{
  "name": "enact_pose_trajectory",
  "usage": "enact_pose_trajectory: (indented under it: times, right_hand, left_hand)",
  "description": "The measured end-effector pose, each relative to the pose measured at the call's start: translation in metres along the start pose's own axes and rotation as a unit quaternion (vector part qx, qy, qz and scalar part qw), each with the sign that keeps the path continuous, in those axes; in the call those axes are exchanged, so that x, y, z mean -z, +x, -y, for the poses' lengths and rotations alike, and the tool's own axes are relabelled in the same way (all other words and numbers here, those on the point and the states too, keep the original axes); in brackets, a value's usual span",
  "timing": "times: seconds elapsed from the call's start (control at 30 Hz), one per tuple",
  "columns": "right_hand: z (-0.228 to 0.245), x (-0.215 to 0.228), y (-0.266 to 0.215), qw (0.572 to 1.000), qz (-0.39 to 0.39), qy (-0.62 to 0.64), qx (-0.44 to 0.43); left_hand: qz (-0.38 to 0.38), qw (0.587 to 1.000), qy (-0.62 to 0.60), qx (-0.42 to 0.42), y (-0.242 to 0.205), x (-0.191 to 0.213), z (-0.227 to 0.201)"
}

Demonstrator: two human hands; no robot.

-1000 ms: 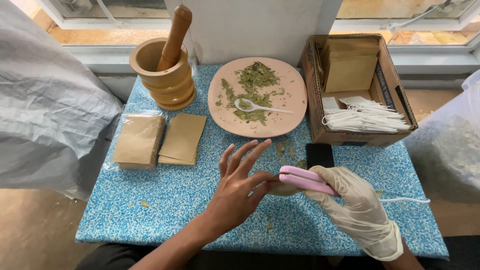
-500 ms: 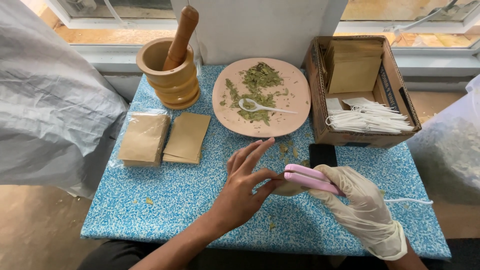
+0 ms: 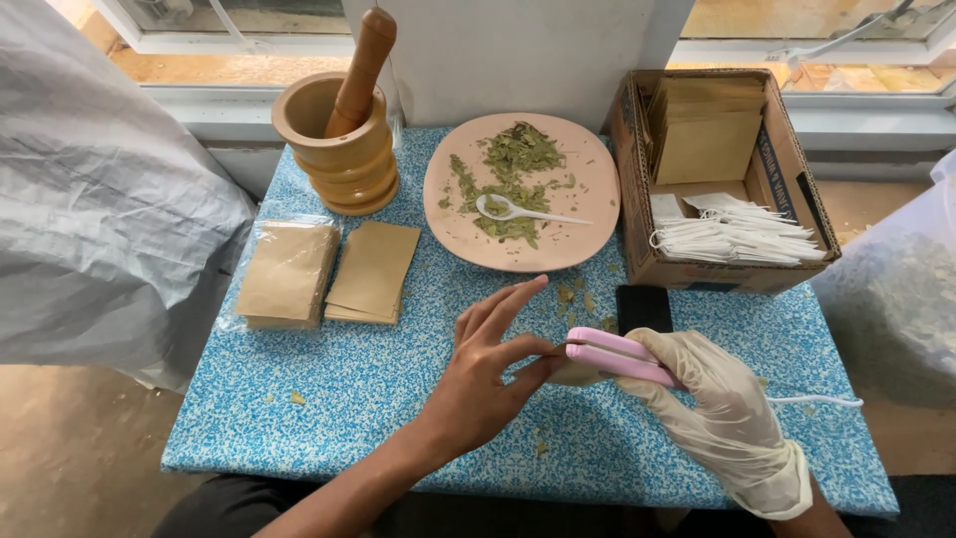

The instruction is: The person is manually sealing small tea bags using a handheld heat sealer after folding the tops.

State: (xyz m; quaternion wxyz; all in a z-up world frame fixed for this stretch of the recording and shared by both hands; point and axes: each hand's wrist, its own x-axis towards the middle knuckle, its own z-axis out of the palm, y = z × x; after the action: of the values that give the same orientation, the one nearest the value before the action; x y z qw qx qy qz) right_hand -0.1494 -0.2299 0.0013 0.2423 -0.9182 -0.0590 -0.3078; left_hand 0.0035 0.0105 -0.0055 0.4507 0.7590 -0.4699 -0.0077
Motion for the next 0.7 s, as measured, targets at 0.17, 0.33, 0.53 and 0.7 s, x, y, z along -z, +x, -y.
enact_pose_trajectory:
  times: [0.17,0.33,0.53,0.7]
  right_hand:
    - [0.0042,0.004,0.007,1.0,0.004,-0.004,0.002]
    - [0.0019,0.0046,0.0066,1.0,0.003,-0.004,0.009]
    - [0.0008,0.0038,0.0048,1.0,0.007,-0.007,0.016]
    - [0.0053,0.0055,0.0072,1.0,0.011,-0.009,0.002]
  left_hand:
    - [-0.019,0.995,0.05,-0.086,-0.0023,-0.0022,0.0007]
    - [-0.014,0.995,0.047,-0.092,-0.0024,-0.003,0.0021]
    - [-0.005,0.996,0.036,-0.085,-0.0045,-0.0033,0.0015]
    - [-0.015,0.994,0.047,-0.095,-0.0056,-0.0059,0.0031]
